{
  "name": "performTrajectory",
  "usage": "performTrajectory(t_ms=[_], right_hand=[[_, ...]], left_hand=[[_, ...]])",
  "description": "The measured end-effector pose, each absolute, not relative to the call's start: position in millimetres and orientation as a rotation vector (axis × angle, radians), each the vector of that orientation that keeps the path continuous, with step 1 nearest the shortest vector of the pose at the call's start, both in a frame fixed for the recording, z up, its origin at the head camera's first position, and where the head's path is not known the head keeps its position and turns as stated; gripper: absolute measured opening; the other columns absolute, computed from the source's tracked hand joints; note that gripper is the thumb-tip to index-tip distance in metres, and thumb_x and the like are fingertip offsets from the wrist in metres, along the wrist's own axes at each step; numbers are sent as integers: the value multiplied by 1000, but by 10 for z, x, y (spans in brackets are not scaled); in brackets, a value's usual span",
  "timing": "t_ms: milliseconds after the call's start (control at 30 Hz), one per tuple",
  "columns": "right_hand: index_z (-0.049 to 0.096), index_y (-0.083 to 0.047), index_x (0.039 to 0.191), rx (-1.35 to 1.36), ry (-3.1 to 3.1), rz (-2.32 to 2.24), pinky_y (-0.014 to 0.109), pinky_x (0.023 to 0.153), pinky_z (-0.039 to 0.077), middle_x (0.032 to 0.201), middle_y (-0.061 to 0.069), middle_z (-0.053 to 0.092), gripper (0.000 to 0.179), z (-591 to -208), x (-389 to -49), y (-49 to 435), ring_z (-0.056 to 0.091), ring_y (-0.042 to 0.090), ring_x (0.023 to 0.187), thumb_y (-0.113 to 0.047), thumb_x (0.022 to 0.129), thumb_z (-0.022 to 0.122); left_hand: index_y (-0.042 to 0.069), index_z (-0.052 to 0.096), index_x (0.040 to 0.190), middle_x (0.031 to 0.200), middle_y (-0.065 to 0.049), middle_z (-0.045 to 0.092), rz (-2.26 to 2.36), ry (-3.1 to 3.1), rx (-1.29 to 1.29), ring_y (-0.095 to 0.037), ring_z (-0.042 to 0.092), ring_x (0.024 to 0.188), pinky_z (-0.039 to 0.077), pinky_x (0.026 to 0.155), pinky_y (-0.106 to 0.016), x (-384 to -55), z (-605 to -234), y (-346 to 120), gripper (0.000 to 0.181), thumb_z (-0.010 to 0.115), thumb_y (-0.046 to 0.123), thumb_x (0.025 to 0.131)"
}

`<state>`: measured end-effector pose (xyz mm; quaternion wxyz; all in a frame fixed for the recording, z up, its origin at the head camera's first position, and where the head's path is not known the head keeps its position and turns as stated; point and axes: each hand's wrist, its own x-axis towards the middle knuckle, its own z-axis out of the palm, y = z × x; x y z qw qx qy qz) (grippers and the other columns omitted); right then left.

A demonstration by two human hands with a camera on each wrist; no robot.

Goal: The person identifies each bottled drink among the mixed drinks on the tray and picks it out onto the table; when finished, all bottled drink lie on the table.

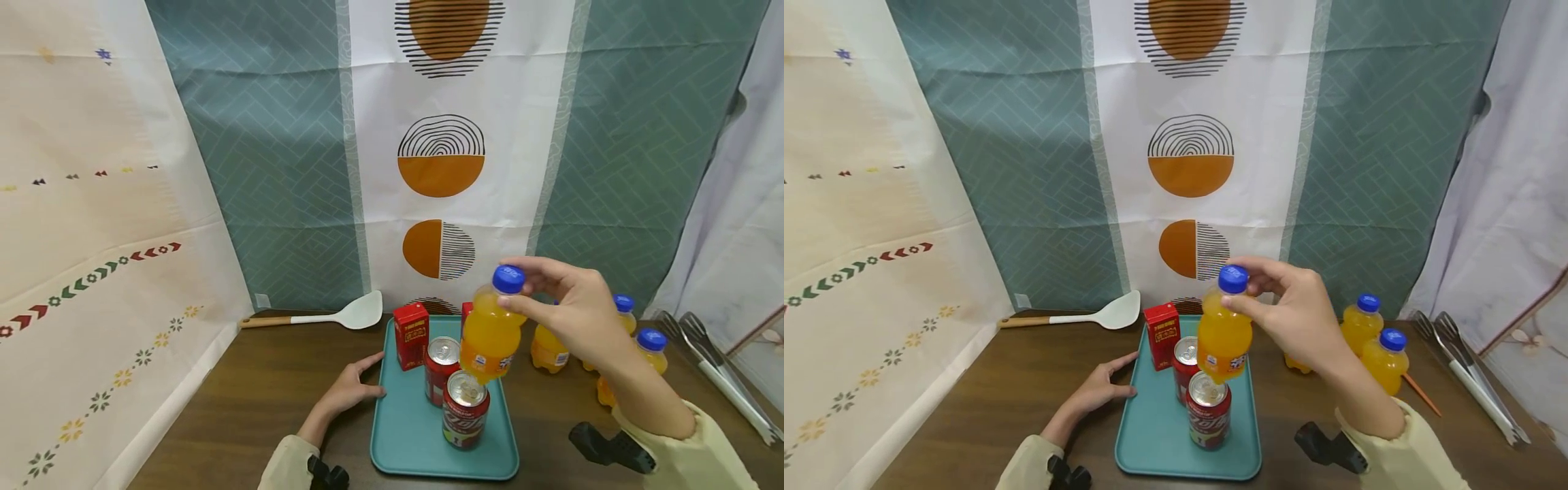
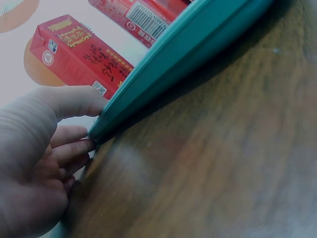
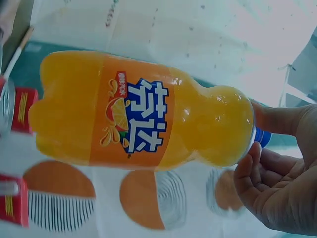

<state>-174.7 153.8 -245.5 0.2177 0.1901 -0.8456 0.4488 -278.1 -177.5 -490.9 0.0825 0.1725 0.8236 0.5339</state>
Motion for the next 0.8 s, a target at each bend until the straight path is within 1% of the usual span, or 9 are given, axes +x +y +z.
performTrajectory(t_ms=[200,367,467,633,800], right_hand=[[68,-11,120,418,-2380,1155,8,68,50,78,-10,61,39,-2512,-1733,1839,62,-3,78,-15,83,77],[67,-8,120,358,-2397,1138,4,71,47,76,-10,59,39,-2587,-1735,2071,62,-6,79,-14,83,77],[67,-7,119,317,-2412,1165,4,69,48,76,-11,60,38,-2643,-1739,2185,62,-5,76,-15,83,77],[66,-8,118,250,-2464,1156,8,64,49,75,-12,59,37,-2774,-1750,2332,62,-3,73,-20,84,77],[67,-7,116,194,-2505,1100,10,61,45,74,-12,58,38,-2931,-1780,2497,60,-2,70,-23,83,77]], left_hand=[[3,45,145,149,-19,46,1611,2446,507,-37,35,141,24,115,-63,-2795,-4942,-1771,74,75,9,78],[3,45,145,150,-18,46,1620,2437,508,-36,35,141,24,116,-63,-2810,-4945,-1759,75,75,9,77],[3,45,145,149,-19,46,1614,2442,511,-37,36,141,24,115,-63,-2814,-4940,-1754,74,74,10,78],[2,45,145,149,-19,46,1613,2445,498,-37,35,141,23,115,-64,-2804,-4934,-1753,74,75,8,77],[4,45,145,150,-18,46,1604,2450,502,-36,36,141,25,115,-62,-2801,-4939,-1762,74,74,9,78]])
